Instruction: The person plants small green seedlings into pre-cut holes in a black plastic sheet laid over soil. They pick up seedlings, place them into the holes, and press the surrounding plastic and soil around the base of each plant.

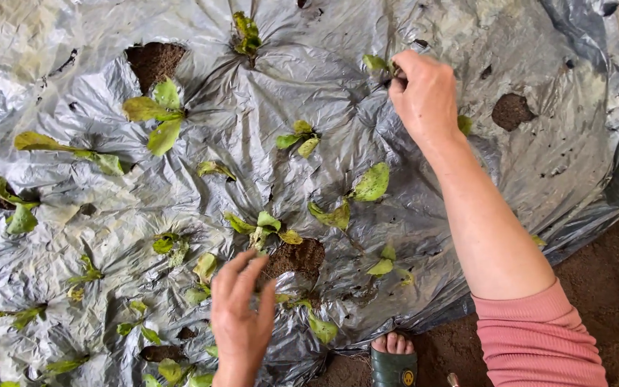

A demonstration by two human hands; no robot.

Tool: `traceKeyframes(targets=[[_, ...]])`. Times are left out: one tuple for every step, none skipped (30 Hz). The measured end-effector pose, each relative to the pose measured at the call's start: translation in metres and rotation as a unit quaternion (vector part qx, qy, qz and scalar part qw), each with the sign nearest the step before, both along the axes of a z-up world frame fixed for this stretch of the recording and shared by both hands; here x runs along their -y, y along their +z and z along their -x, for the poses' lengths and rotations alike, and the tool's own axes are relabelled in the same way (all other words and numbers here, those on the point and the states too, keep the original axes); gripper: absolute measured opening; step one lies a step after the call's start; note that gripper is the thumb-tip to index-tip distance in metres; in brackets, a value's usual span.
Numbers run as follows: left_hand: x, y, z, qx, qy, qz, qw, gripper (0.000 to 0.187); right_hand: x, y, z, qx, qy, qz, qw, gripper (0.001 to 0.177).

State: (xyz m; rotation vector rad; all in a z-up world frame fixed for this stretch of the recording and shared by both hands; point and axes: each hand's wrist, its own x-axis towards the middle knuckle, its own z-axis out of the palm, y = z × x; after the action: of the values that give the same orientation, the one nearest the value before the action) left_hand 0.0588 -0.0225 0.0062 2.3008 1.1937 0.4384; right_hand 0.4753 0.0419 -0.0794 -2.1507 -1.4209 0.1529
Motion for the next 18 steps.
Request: traceKeyframes(targets=[[-0.006, -0.003, 0.008, -0.032, 0.041, 0.003, 0.999, 0.038, -0.001, 0.000, -0.001, 0.013, -0.007, 0.015, 1.000, 0.015], [-0.011, -0.006, 0.016, -0.065, 0.083, 0.005, 0.994, 0.039, -0.002, 0.000, -0.001, 0.026, -0.014, 0.029, 0.999, 0.019], [-0.015, -0.005, 0.020, -0.065, 0.084, 0.005, 0.994, 0.039, -0.002, -0.002, -0.003, 0.026, -0.013, 0.029, 0.999, 0.019], [-0.020, -0.004, 0.024, -0.088, 0.109, 0.013, 0.990, 0.037, -0.001, -0.003, -0.007, 0.019, -0.002, 0.000, 1.000, 0.021], [-0.024, -0.003, 0.027, -0.111, 0.134, 0.020, 0.985, 0.036, 0.001, -0.004, -0.010, 0.012, 0.009, -0.029, 0.999, 0.024], [-0.024, -0.006, 0.027, -0.111, 0.134, 0.021, 0.985, 0.036, 0.001, -0.003, -0.008, 0.012, 0.010, -0.028, 0.999, 0.024], [-0.025, -0.009, 0.027, -0.129, 0.150, 0.024, 0.980, 0.034, 0.000, -0.002, -0.006, 0.016, -0.006, -0.009, 1.000, 0.021], [-0.026, -0.012, 0.028, -0.147, 0.166, 0.026, 0.975, 0.032, -0.001, 0.000, -0.004, 0.020, -0.021, 0.009, 1.000, 0.021], [-0.025, -0.018, 0.028, -0.147, 0.167, 0.026, 0.975, 0.032, -0.002, 0.003, 0.000, 0.020, -0.021, 0.009, 1.000, 0.021], [-0.025, -0.025, 0.028, -0.213, 0.169, 0.048, 0.961, 0.032, -0.003, 0.007, 0.003, 0.026, -0.020, 0.019, 0.999, 0.021], [-0.024, -0.032, 0.027, -0.278, 0.171, 0.069, 0.943, 0.033, -0.003, 0.011, 0.005, 0.033, -0.019, 0.029, 0.999, 0.023], [-0.023, -0.037, 0.027, -0.278, 0.170, 0.069, 0.943, 0.033, -0.005, 0.014, 0.005, 0.034, -0.020, 0.029, 0.999, 0.023], [-0.022, -0.041, 0.028, -0.296, 0.162, 0.052, 0.940, 0.031, -0.006, 0.017, 0.005, 0.017, -0.031, 0.052, 0.998, 0.015], [-0.021, -0.045, 0.029, -0.314, 0.154, 0.034, 0.936, 0.029, -0.008, 0.020, 0.006, -0.001, -0.041, 0.074, 0.996, 0.011], [-0.021, -0.047, 0.027, -0.313, 0.154, 0.034, 0.936, 0.029, -0.007, 0.018, 0.002, -0.001, -0.041, 0.074, 0.996, 0.011], [-0.021, -0.047, 0.027, -0.322, 0.161, 0.034, 0.932, 0.029, -0.006, 0.016, -0.001, -0.004, -0.028, 0.063, 0.998, 0.012], [-0.020, -0.048, 0.026, -0.330, 0.168, 0.034, 0.928, 0.028, -0.004, 0.013, -0.004, -0.007, -0.014, 0.052, 0.999, 0.018], [-0.021, -0.047, 0.026, -0.331, 0.167, 0.033, 0.928, 0.028, -0.004, 0.013, -0.002, -0.008, -0.015, 0.051, 0.999, 0.018]])
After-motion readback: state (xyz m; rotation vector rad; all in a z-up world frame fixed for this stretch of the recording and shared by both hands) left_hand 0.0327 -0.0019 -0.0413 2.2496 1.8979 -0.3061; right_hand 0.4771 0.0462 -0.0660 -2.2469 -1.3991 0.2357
